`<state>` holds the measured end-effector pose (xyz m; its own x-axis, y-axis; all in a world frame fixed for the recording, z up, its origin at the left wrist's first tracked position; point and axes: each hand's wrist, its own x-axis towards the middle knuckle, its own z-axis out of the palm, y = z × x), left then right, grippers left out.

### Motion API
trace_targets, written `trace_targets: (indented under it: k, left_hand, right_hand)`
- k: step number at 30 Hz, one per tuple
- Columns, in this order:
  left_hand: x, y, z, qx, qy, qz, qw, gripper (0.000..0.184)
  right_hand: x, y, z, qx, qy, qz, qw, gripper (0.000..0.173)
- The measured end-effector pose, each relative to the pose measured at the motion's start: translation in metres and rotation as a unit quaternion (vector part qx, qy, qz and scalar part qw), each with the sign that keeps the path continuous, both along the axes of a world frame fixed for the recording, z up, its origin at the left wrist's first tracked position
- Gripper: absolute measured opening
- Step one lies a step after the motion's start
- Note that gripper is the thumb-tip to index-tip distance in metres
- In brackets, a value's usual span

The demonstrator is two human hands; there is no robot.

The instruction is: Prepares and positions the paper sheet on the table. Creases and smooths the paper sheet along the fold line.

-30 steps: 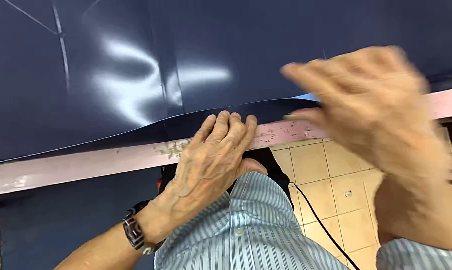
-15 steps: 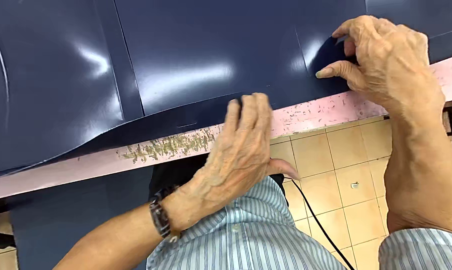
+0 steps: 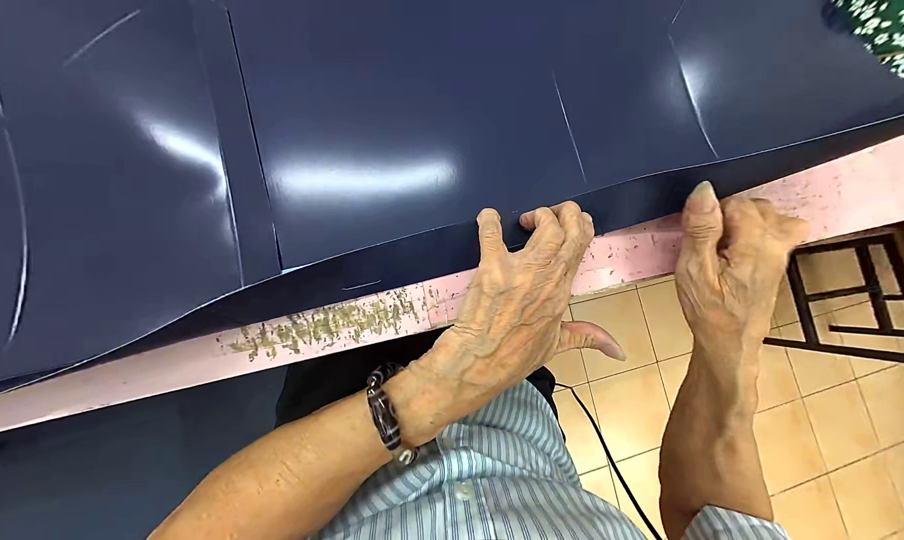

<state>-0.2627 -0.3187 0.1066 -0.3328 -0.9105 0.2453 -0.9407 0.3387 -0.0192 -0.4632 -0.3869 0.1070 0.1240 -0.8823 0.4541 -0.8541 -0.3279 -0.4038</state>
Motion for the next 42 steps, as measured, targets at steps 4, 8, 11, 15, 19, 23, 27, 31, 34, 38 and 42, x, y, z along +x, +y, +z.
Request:
trace_targets:
  k: [4,8,11,15,19,23,27,31,34,38,42]
  left_hand:
    - [0.000,-0.004,0.001,0.000,0.009,0.001,1.000,0.119]
    - [-0.001,-0.005,0.001,-0.002,0.033,-0.004,0.999,0.115]
    - [-0.001,-0.005,-0.001,-0.009,0.043,-0.008,0.999,0.112]
    - [-0.001,-0.005,-0.002,-0.029,0.063,-0.011,0.998,0.103]
    - [0.015,0.006,-0.008,-0.038,0.050,-0.024,0.998,0.096]
    - [0.061,0.053,-0.019,-0.076,0.026,-0.002,0.997,0.079]
    - [0.113,0.098,-0.016,-0.053,0.003,0.093,0.994,0.079]
    - [0.132,0.094,0.004,-0.011,0.208,0.122,0.970,0.081]
    - [0.136,0.088,0.014,-0.007,0.447,0.167,0.879,0.070]
    - [0.135,0.079,0.012,-0.058,0.550,0.091,0.828,0.067]
    - [0.145,0.081,0.008,-0.078,0.390,0.093,0.913,0.048]
  right_hand:
    - [0.017,0.001,0.005,0.063,-0.097,0.092,0.989,0.032]
    - [0.023,0.004,0.004,0.100,-0.104,0.116,0.983,0.021]
    - [0.026,0.004,0.004,0.080,-0.070,0.120,0.987,0.020]
    - [0.031,0.005,0.006,0.034,0.007,0.144,0.989,0.020]
    - [0.039,0.008,0.008,-0.025,0.082,0.164,0.983,0.015]
    - [0.045,0.010,0.015,-0.057,0.185,0.173,0.966,0.020]
    - [0.057,0.015,0.028,-0.054,0.312,0.202,0.927,0.013]
    - [0.077,0.029,0.032,-0.070,0.473,0.191,0.858,0.006]
    - [0.082,0.031,0.030,-0.102,0.555,0.187,0.804,0.014]
    - [0.081,0.030,0.029,-0.115,0.583,0.205,0.778,0.014]
    - [0.065,0.018,0.051,-0.031,0.500,0.298,0.812,0.009]
